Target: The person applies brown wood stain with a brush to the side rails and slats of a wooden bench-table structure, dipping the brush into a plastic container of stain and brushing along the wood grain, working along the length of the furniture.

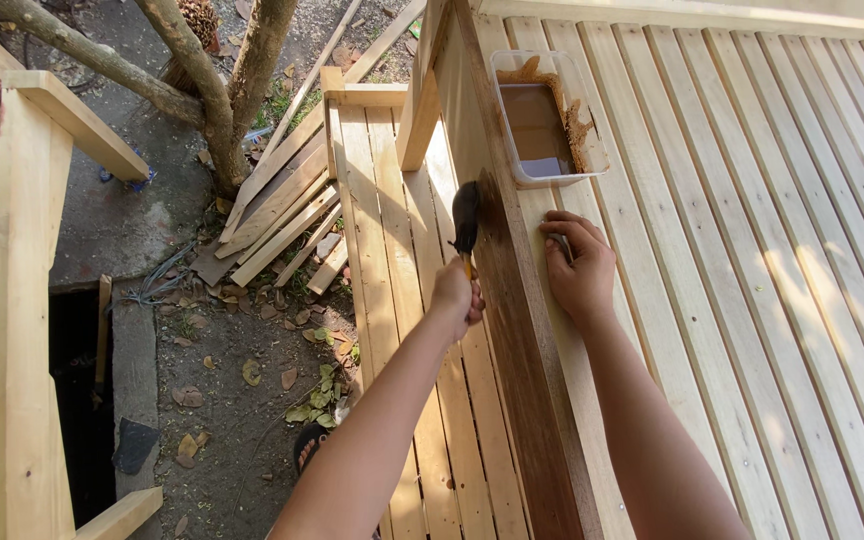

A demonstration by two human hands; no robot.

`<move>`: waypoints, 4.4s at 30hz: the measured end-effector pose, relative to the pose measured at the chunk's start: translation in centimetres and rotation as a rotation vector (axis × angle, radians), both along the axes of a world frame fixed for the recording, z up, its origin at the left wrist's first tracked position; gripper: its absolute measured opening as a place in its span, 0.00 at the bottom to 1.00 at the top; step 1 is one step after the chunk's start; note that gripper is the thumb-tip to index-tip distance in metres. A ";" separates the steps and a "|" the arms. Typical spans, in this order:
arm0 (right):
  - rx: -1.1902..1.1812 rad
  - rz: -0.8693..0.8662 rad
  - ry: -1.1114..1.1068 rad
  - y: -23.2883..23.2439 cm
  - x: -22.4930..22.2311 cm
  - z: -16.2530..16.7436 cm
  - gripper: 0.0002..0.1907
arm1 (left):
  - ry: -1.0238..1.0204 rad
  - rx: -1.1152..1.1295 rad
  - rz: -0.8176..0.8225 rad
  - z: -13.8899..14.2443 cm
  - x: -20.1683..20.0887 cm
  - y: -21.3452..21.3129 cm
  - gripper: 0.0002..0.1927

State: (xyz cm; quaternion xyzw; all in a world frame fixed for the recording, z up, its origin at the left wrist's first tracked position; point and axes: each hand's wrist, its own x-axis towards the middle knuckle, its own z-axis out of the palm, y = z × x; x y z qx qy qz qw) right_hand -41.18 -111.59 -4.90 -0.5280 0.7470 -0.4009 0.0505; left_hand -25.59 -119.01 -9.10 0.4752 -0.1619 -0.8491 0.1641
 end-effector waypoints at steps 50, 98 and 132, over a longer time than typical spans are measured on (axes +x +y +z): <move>0.050 -0.028 0.095 0.6 -1.4 -0.6 0.09 | -0.478 -0.930 -0.426 -1.5 3.6 6.8 0.18; 0.045 -0.044 0.052 0.5 -0.6 -0.2 0.09 | -0.489 -0.803 -0.408 -2.6 2.4 2.4 0.23; 0.000 -0.021 0.035 -0.2 -0.6 -0.6 0.09 | -0.488 -1.029 -0.594 -2.7 8.5 14.6 0.18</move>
